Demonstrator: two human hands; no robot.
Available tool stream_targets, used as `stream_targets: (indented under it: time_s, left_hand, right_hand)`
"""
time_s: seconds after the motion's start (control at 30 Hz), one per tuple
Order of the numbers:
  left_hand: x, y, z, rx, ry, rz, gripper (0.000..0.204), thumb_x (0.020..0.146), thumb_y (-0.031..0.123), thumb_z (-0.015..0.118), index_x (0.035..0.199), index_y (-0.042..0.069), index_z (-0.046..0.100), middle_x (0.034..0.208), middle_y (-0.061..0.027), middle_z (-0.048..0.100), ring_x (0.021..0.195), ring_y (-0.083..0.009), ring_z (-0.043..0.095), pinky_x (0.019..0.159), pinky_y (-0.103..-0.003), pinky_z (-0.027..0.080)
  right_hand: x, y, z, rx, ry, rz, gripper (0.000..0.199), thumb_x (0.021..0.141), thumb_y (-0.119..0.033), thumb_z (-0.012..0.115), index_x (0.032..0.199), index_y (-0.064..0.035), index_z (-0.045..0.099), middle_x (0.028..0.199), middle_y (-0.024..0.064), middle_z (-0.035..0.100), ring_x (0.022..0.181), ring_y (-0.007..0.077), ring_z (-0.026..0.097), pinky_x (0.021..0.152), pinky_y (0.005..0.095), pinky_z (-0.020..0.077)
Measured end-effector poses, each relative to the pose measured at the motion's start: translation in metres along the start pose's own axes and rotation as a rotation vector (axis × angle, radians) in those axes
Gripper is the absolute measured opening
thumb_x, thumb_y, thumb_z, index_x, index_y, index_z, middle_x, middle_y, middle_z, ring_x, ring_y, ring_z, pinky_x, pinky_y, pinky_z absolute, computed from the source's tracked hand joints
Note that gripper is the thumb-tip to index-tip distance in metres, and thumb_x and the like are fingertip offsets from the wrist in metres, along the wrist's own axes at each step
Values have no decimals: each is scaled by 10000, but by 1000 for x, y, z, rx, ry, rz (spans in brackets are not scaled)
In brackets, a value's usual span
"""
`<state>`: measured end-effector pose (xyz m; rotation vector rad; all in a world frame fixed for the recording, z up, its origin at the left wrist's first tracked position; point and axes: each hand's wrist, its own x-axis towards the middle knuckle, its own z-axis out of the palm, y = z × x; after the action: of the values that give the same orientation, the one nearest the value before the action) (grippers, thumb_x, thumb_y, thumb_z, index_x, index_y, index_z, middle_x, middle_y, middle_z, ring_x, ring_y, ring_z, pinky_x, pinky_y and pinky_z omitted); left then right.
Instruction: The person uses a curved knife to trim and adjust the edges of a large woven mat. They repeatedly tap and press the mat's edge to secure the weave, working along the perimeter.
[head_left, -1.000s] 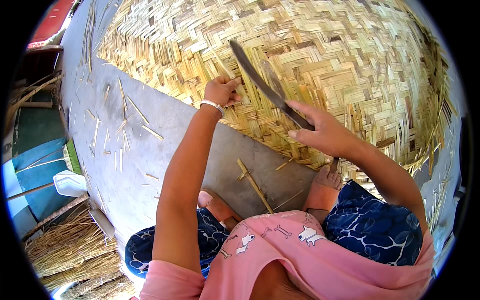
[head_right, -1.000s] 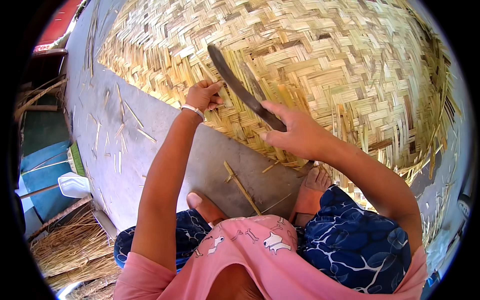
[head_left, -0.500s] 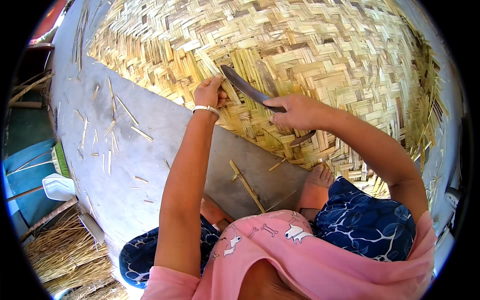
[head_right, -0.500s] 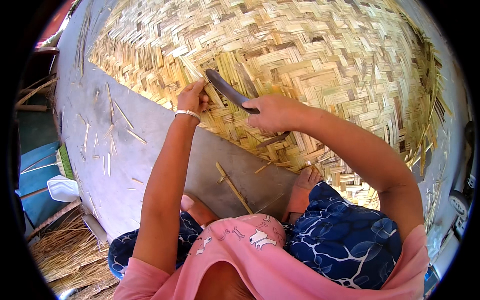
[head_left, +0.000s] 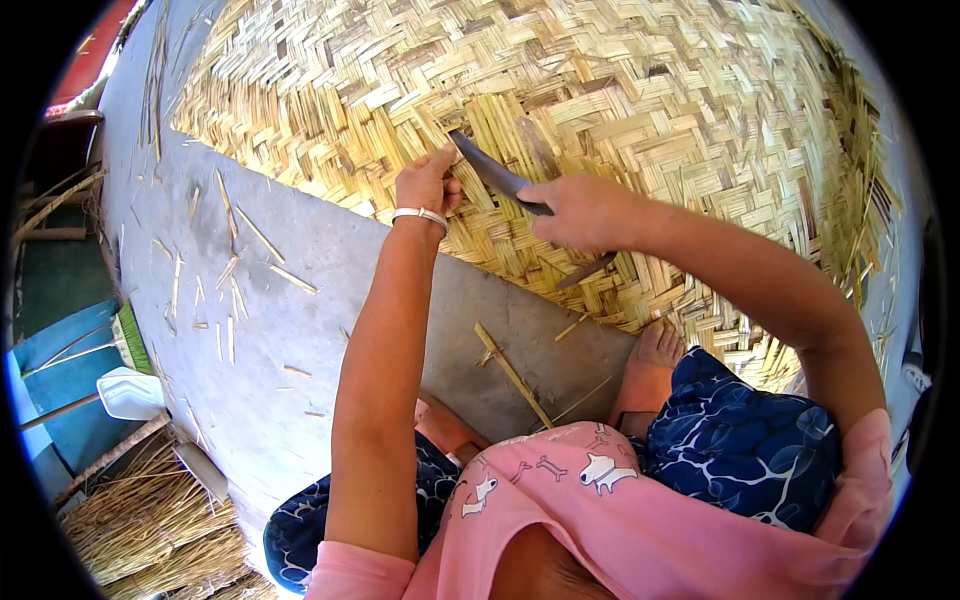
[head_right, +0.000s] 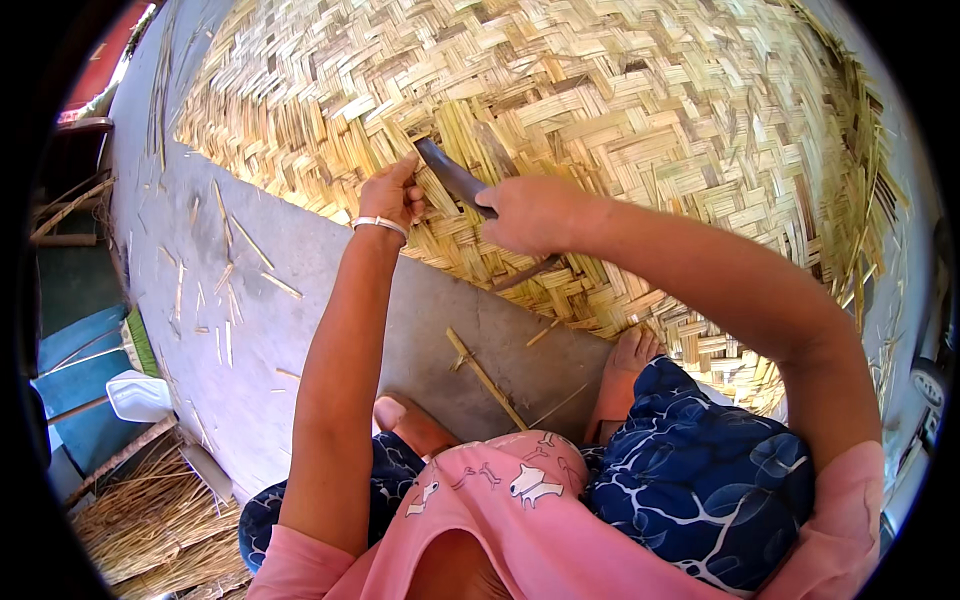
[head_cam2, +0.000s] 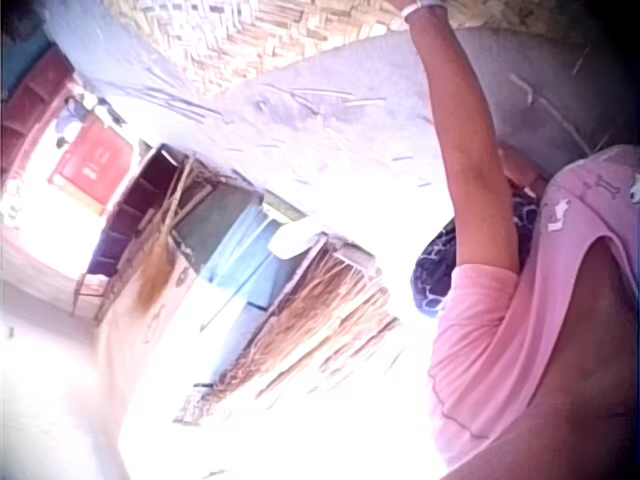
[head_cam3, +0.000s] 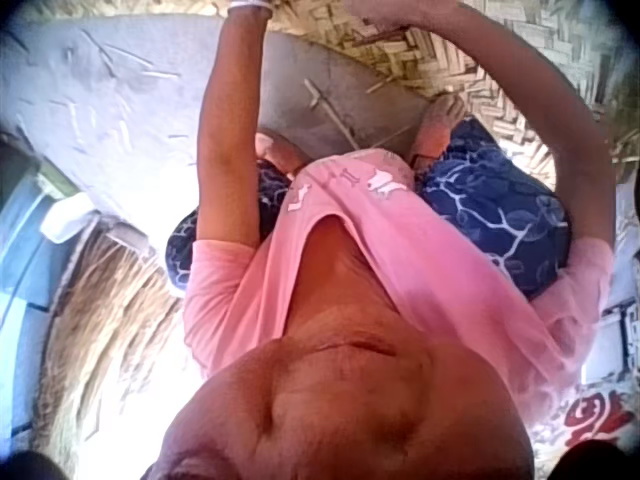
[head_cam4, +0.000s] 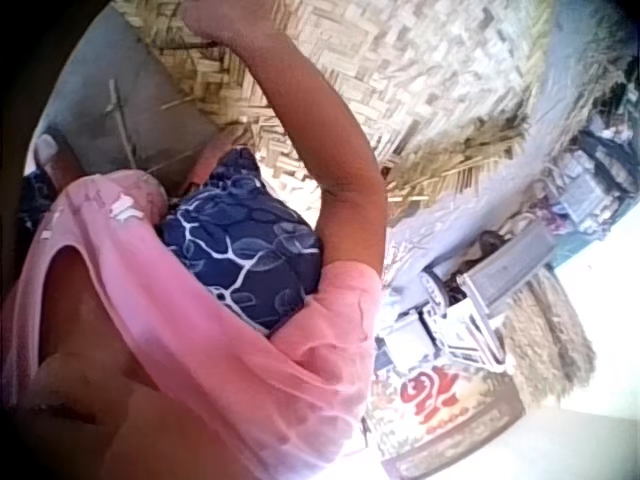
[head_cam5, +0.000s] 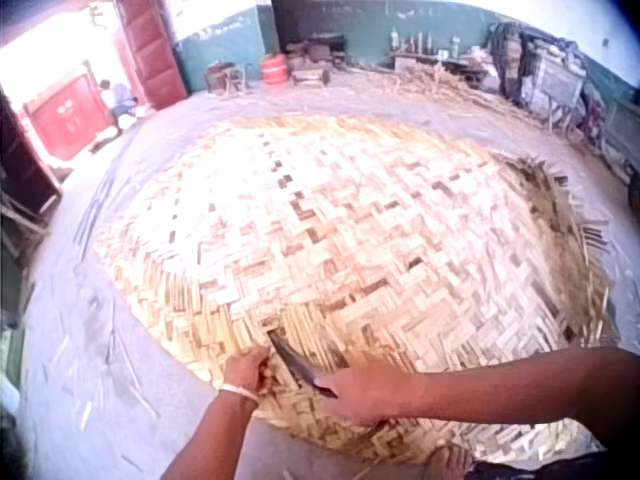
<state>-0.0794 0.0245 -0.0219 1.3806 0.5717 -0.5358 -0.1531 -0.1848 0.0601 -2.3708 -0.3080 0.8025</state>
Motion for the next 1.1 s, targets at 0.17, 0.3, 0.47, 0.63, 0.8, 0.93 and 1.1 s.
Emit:
stream_targets:
  time_s: [0.17,0.3,0.47,0.63,0.8,0.93,1.1]
  left_hand:
    - [-7,4,4,-69,6,-85,214,855,209,681,770,65,547,616,-4,490,435,-106,457,361,-268,363]
    - [-8,7,-4,-68,56,-118,193,863,198,676,763,89,552,603,18,464,450,-98,420,390,-255,348]
    - [-5,1,-6,-178,66,-136,199,869,190,663,760,86,534,609,13,464,448,-105,457,370,-261,373]
    - [-5,3,-2,-124,68,-137,137,885,205,653,816,108,585,631,26,505,483,-97,435,413,-244,364]
    - [-14,5,-4,-106,63,-113,139,884,208,657,823,106,584,638,24,512,486,-99,441,413,-246,371]
    - [-18,5,-1,-108,14,-139,159,879,198,657,788,111,559,635,26,498,474,-93,431,405,-239,357]
    - [-19,4,6,-64,-42,-251,164,862,183,666,778,117,542,624,34,480,455,-85,399,393,-231,327]
  right_hand:
    - [2,-3,-7,16,-75,-14,494,826,-292,545,1244,-29,560,994,242,635,907,346,618,815,397,479]
    - [4,6,-51,105,-252,15,468,818,-284,562,1199,-14,596,949,183,655,847,254,616,780,360,475]
    - [19,-2,-56,94,-346,169,457,824,-270,578,1217,-37,594,793,66,623,677,160,556,643,351,453]
    - [27,-1,-41,-113,-223,-39,345,833,-275,530,1059,-34,627,751,121,602,671,230,578,637,389,468]
    - [15,4,-46,-112,-218,-1,334,821,-275,521,1040,-43,617,835,169,632,780,298,628,740,420,503]
    - [1,-2,-18,-149,-52,65,344,802,-294,552,1052,-71,630,916,181,656,880,344,640,786,443,506]
    - [20,-5,8,-108,-6,43,408,794,-271,553,1166,-107,587,893,201,650,844,357,639,753,463,499]
